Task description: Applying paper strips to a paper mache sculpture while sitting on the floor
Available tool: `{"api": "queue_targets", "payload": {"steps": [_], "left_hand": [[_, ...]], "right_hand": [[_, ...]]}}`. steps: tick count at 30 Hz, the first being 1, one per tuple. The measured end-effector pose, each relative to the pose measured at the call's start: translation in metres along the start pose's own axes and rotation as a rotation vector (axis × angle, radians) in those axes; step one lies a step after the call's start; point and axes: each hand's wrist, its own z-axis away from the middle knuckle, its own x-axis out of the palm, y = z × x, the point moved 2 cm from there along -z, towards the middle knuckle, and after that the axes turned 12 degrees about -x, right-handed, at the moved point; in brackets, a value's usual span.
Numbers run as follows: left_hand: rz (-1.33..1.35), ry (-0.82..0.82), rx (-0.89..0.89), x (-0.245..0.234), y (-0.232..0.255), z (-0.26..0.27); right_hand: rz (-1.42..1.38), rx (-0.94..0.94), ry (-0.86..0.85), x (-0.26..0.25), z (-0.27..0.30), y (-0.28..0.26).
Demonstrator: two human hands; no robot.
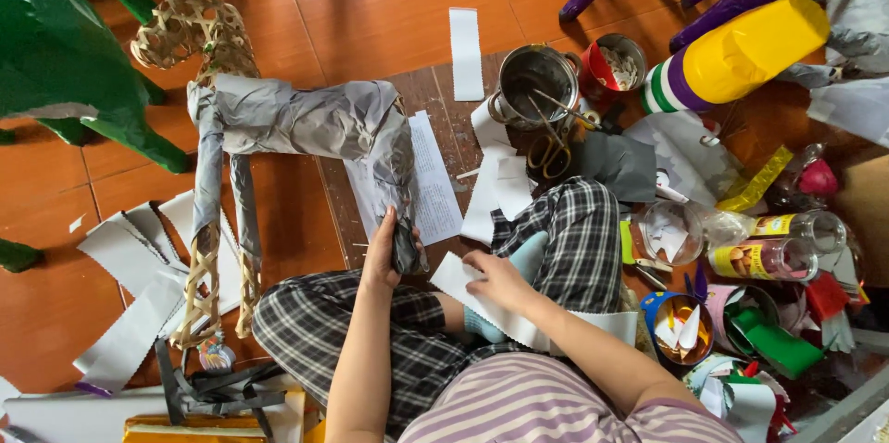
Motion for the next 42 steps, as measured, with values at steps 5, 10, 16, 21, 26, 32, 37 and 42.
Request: {"api": "queue_targets", "payload": {"steps": [5,10,16,21,26,32,37,42], "left_hand": [[-0.027,-0.004,0.024,0.001,-0.004,0.005],[-0.058,-0.001,0.043,0.005,-0.008,0.018],[-0.054,0.003,0.032,-0.013,-0.018,0.0],[-0.025,0.023,0.028,-0.011,-0.017,0.004],[-0.067,0.007,0.031,-0.012,-0.019,0.001],[-0.045,0.009,0.027,0.007,-0.008,0.026],[-0.052,0.004,0.027,-0.003,-0.012,0.015],[-0.05,0.018,0.005,-0.008,-0.013,0.011]], "right_hand": [[-0.079,0.059,0.129,0.0,-0.01,0.023],[-0.181,0.006,0.186,-0.001,-0.008,0.023],[-0.069,-0.006,0.191,0.002,-0.008,0.027],[0.241,-0.335,0.331,0.001,-0.01,0.023],[0.155,-0.295,0.32,0.003,-0.009,0.02],[0.228,-0.294,0.299,0.01,-0.009,0.033],[0.349,-0.406,0.364,0.002,-0.003,0.031],[-0.068,-0.136,0.305,-0.024,0.003,0.0]]}}
